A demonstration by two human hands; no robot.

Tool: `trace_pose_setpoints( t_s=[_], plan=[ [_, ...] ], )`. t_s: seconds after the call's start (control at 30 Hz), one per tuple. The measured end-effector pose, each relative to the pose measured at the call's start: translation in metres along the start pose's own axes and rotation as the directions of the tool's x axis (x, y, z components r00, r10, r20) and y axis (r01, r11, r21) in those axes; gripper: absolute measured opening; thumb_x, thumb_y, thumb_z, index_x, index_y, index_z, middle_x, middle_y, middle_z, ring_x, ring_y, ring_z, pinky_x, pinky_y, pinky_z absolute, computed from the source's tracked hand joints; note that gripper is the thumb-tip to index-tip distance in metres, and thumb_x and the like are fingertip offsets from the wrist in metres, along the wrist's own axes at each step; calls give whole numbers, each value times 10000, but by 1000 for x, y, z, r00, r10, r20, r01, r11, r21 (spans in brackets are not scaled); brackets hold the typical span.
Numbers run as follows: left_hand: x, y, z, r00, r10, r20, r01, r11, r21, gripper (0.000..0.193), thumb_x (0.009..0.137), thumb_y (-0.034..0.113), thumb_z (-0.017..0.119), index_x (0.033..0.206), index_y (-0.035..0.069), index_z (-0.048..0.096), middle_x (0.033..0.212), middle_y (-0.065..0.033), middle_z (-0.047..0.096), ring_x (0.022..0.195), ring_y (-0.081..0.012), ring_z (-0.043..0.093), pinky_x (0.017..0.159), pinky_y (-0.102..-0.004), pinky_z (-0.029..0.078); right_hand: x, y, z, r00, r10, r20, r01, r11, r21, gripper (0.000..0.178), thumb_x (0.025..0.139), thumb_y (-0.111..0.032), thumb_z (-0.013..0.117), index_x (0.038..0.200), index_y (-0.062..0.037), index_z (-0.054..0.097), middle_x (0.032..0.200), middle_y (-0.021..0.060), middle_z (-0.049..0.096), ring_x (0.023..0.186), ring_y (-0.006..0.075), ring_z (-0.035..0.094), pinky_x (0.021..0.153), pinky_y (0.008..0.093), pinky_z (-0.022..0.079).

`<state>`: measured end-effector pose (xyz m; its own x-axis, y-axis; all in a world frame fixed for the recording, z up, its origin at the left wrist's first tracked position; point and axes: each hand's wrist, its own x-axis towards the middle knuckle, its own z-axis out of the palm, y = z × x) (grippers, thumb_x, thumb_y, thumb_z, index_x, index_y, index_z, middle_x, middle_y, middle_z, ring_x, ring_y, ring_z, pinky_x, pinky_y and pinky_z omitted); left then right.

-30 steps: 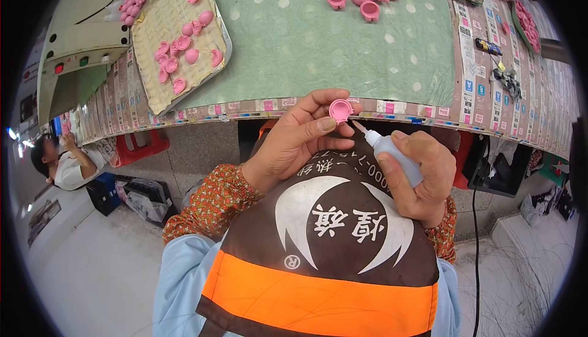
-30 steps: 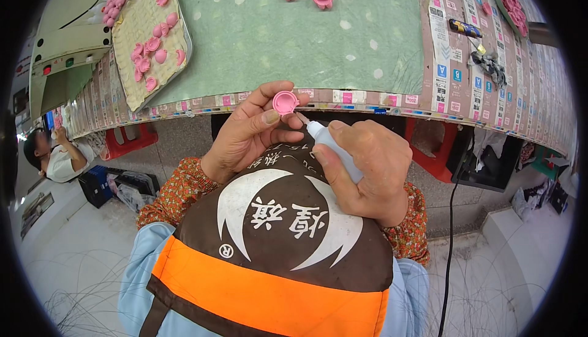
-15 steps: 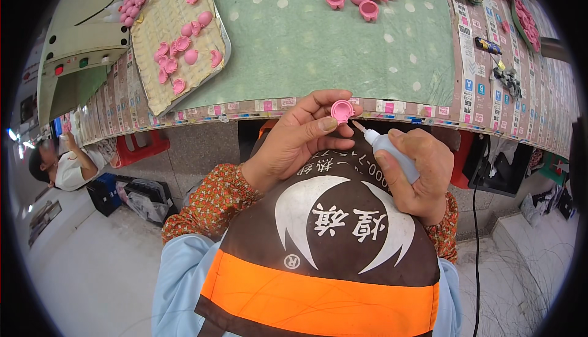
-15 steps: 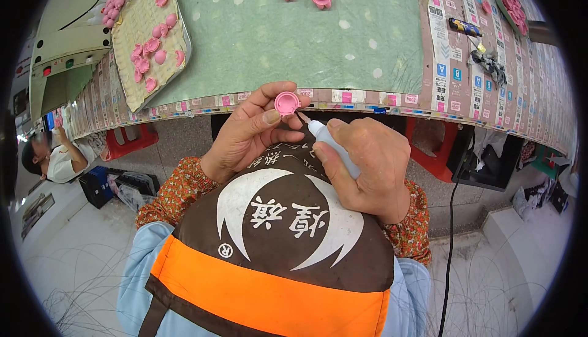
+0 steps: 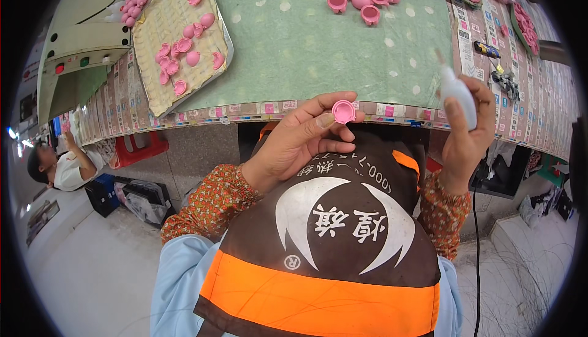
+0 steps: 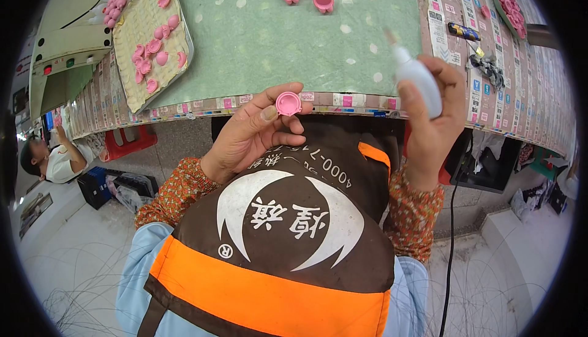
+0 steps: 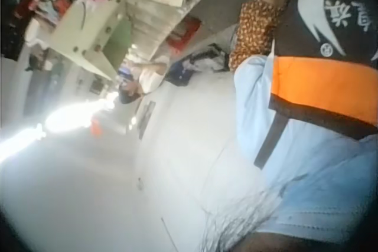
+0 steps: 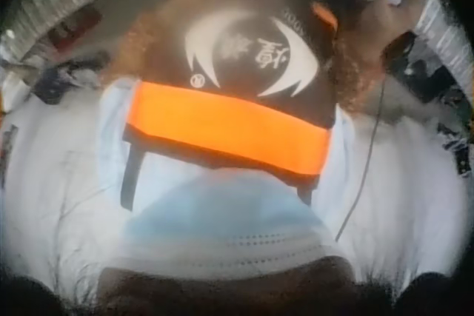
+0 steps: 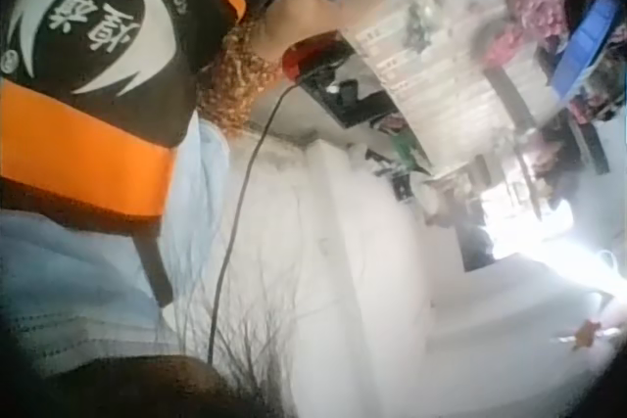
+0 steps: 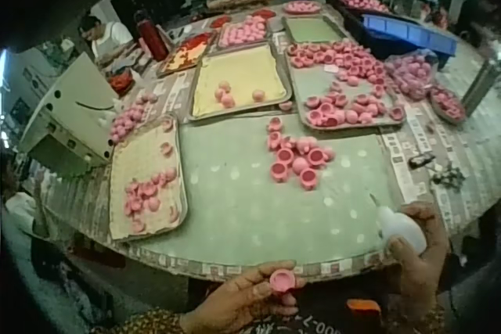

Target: Assembling small pink plastic toy components by applying glue and pressing parts together.

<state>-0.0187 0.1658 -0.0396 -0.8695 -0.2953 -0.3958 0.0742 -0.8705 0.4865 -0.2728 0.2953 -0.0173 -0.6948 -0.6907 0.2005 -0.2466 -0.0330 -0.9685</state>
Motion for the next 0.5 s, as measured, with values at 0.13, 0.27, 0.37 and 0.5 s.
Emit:
trace_pose_setpoints(
  t_s=[0.13, 0.27, 0.37, 0.5],
  plan=[
    [0, 1, 0, 1000, 0, 27, 1, 1000, -25, 582, 1066, 225, 545, 1559, 14, 321, 1408, -203, 565, 1112, -215, 660, 990, -393, 587, 28, 33, -15, 997, 0, -81, 3, 999, 34, 385, 921, -27, 717, 1252, 22, 526, 1250, 200, 665, 1075, 188, 660, 927, 297, 542],
    [0, 3, 2, 999, -7, 32, 9, 999, -50, 537, 1070, 210, 540, 1543, 32, 359, 1385, -170, 576, 1091, -184, 658, 975, -360, 586, 48, 54, -24, 988, -81, -128, 65, 990, -124, 370, 921, -12, 711, 1242, 10, 531, 1236, 174, 669, 1091, 190, 653, 935, 312, 540],
    [-1, 2, 0, 999, -8, 35, 10, 998, -62, 513, 1072, 204, 538, 1533, 42, 381, 1370, -151, 584, 1078, -166, 659, 967, -343, 586, 50, 62, -28, 986, -102, -133, 80, 984, -162, 382, 912, -15, 725, 1242, 8, 533, 1214, 145, 659, 1100, 200, 642, 938, 319, 525],
    [-2, 4, 1, 1000, 7, 25, -6, 998, -57, 506, 1073, 205, 537, 1528, 43, 388, 1371, -148, 585, 1075, -164, 659, 967, -347, 587, 41, 50, -20, 882, -392, -261, 188, 802, -567, 378, 940, -40, 715, 1272, 15, 542, 1141, 109, 655, 1067, 207, 634, 933, 325, 510]
  ],
)
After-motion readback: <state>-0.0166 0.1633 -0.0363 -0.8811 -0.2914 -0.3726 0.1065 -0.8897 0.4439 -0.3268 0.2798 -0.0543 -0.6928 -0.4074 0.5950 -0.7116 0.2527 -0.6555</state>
